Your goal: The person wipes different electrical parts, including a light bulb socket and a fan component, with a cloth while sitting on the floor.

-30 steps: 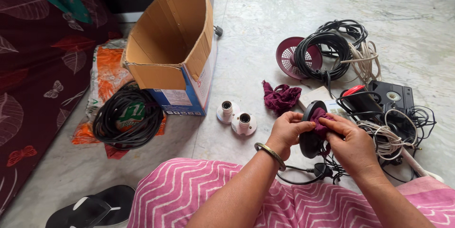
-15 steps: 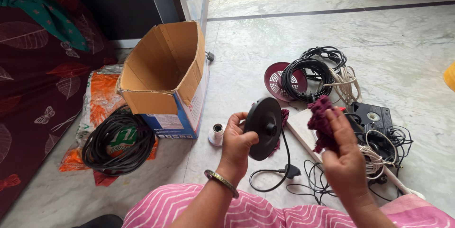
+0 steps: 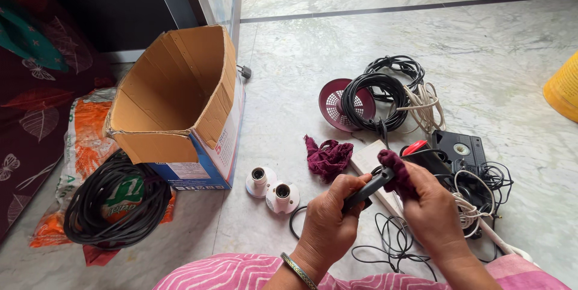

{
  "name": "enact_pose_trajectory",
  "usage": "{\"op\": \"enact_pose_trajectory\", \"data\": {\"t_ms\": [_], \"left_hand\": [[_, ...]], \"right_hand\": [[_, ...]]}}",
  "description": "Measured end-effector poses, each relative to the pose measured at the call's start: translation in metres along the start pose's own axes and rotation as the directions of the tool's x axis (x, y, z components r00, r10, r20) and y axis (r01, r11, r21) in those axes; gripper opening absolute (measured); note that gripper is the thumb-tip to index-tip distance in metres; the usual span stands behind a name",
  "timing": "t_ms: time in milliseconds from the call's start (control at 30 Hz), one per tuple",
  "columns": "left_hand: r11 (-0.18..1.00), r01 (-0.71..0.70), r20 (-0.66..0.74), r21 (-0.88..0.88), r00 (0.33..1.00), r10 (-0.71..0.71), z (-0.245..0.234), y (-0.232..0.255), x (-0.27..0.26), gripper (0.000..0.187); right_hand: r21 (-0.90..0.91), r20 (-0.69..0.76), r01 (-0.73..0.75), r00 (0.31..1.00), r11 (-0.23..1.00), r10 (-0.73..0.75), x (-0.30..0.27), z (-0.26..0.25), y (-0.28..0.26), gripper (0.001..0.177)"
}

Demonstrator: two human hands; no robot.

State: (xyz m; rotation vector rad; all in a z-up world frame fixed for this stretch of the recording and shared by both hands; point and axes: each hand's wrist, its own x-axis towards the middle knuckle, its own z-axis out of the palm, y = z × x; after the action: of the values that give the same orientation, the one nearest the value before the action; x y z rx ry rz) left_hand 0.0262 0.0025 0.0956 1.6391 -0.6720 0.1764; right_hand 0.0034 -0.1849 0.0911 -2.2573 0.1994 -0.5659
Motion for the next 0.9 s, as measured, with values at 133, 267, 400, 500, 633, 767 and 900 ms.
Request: {"op": "enact_pose_trajectory", "data": {"t_ms": [133,267,400,500,633,767,900], "left_hand": [[0.995,0.049,-0.011,-0.085,0.999,-0.05,0.003,-0.008,0.0,0.03],[0.929,0.239,-0.009,-0.281,0.968,-0.252,0.001,-0.024,0.001,0.031],[0.623,0.38,0.121,-0.684,0.901,-0.417,0.0,-0.029,0.0,0.034],[0.518,0.438,0.184,-0.735,0.864,-0.469,-0.005,-0.027,0.002,0.039],[0.386,0.455,0.234,-0.802,0.835,-0.498,-0.001,-0.025,0.006,0.04],[0.299,0.418,0.258,-0.858,0.853,-0.454,0.004,-0.034,0.001,0.038],[0.307,0.407,0.218,-0.86,0.838,-0.501,0.0,-0.044,0.003,0.033]], "right_hand": [[0.295,0.143,-0.439,0.899,0.849,0.415,-0.006,0.002,-0.006,0.042],[-0.072,-0.06,0.458,0.885,0.886,-0.462,-0.038,0.008,-0.049,0.057],[-0.247,-0.077,0.541,0.816,0.804,-0.573,-0.031,0.006,-0.048,0.055],[-0.324,-0.155,0.27,0.93,0.907,-0.332,-0.01,-0.006,-0.027,0.056],[-0.264,-0.176,0.239,0.94,0.934,-0.291,-0.011,-0.008,-0.025,0.055],[-0.301,0.008,0.452,0.882,0.84,-0.472,-0.043,0.014,-0.055,0.055],[-0.299,0.134,0.61,0.788,0.734,-0.601,-0.043,0.007,-0.059,0.049]]}}
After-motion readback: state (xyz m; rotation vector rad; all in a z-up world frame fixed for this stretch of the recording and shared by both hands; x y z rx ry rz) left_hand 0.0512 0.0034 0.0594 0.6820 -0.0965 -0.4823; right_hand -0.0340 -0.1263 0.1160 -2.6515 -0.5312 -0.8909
